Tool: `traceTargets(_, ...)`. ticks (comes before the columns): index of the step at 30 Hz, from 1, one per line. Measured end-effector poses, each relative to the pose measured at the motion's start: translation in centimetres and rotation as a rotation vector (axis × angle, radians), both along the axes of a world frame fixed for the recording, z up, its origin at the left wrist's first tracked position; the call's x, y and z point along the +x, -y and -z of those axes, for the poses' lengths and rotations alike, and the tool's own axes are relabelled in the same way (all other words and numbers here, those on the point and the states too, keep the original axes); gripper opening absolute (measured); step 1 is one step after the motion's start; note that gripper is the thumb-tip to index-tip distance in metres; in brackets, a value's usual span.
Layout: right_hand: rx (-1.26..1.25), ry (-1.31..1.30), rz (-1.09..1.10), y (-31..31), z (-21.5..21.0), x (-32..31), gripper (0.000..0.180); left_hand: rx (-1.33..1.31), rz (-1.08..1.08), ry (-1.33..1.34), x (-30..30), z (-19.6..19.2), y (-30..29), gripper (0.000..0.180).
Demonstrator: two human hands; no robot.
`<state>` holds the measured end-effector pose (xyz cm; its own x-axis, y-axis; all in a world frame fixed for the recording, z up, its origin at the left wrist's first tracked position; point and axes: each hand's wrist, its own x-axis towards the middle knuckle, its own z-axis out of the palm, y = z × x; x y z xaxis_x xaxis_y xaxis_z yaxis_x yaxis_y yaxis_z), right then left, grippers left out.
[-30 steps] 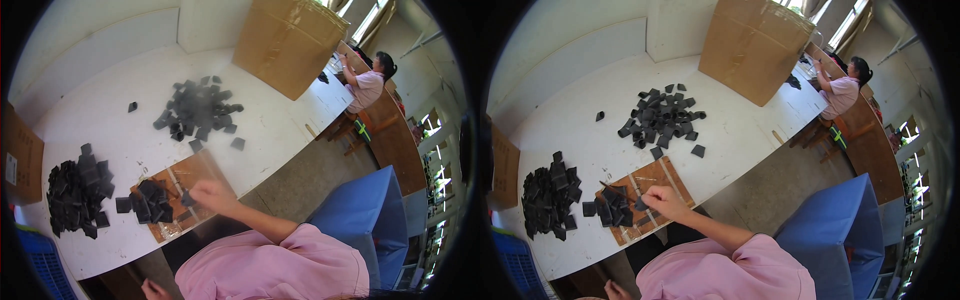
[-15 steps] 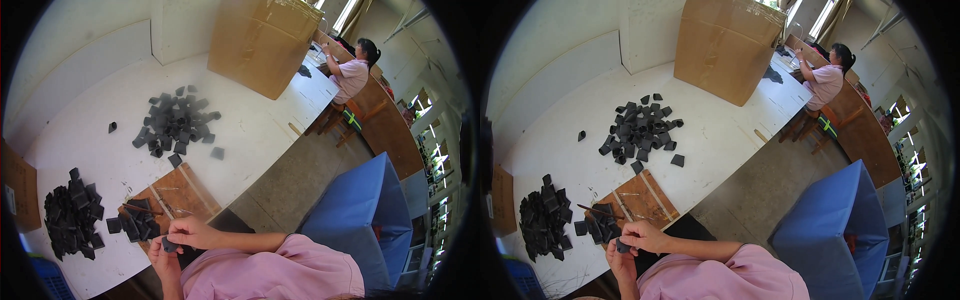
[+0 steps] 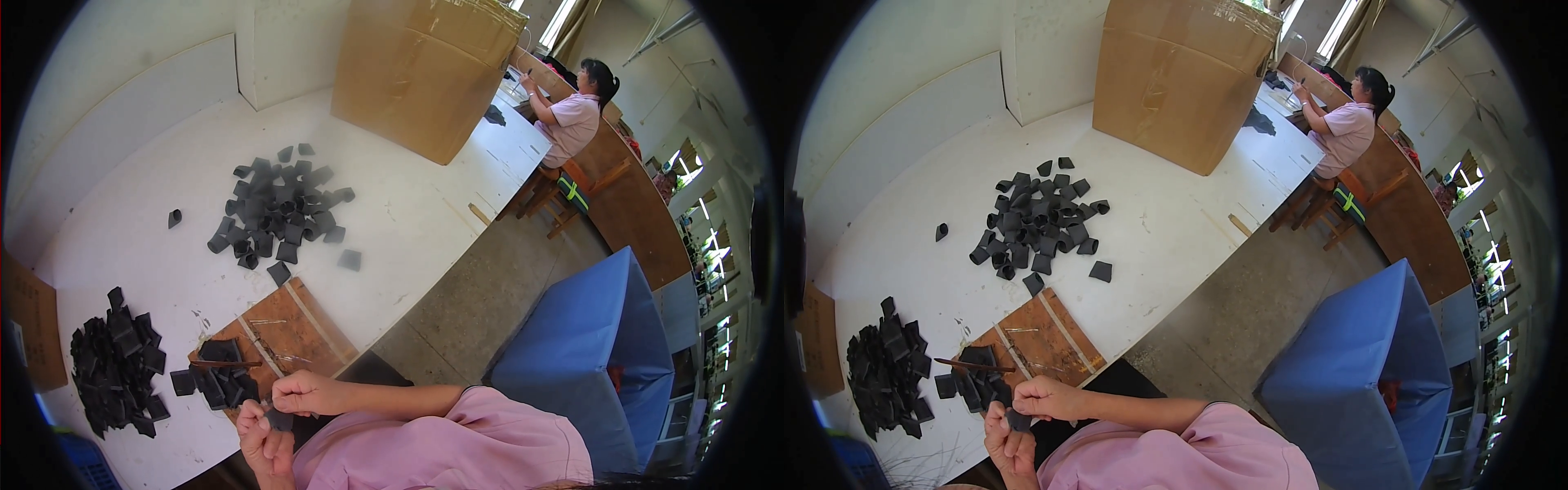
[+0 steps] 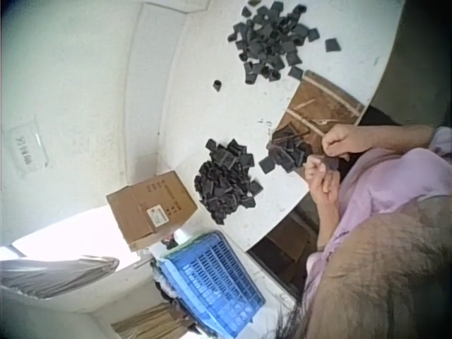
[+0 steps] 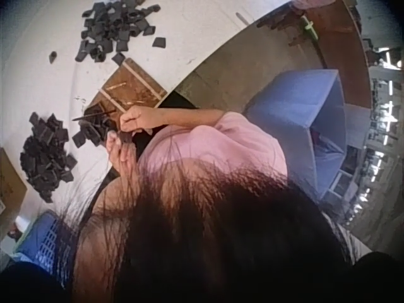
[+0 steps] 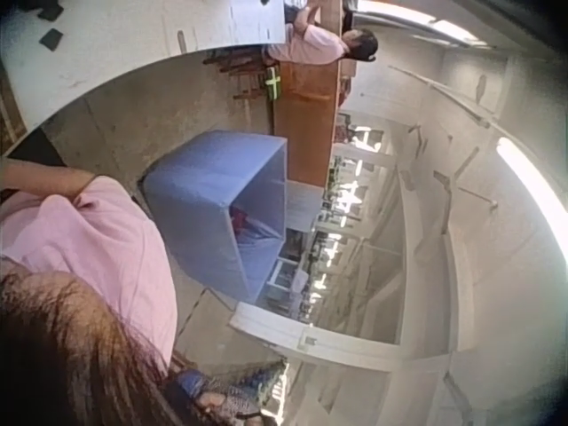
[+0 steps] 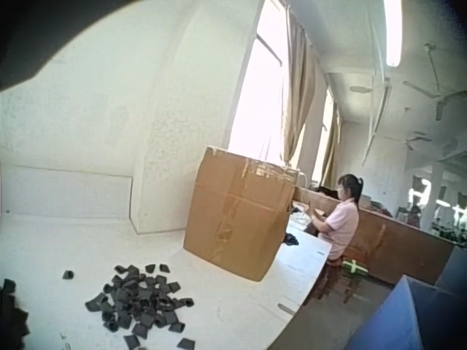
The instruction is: The recorder uses a small trimming blade to separate and clean small black rubber or plastic components on a wooden board.
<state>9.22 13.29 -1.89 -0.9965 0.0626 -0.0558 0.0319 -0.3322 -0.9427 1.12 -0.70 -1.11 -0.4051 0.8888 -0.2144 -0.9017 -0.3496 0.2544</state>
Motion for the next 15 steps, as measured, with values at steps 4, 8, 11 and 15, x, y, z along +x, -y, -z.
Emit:
traceTargets(4,0.012,-0.029,-0.054,-0.2,-0.4,0.0,0.027,0.055,0.018,-0.045,-0.4,-0.5,-0.1,0.013)
traceTargets(8,-0.056,-0.002,-0.055,-0.7,-1.7,-0.4,0.026,-0.096,-0.067,-0.356,-1.2,-2.0,-0.7,0.019)
traceTargets(11,0.029,-0.172,-0.009,-1.1,-3.5,-1.4,0.025,-0.134,-0.148,-0.423,-1.9,-4.6,-1.3,0.021)
traceTargets(15,0.256,-0.174,0.067,-2.0,-7.6,-2.8,0.024,-0.05,-0.21,-0.451,-3.3,-5.4,-1.8,0.024)
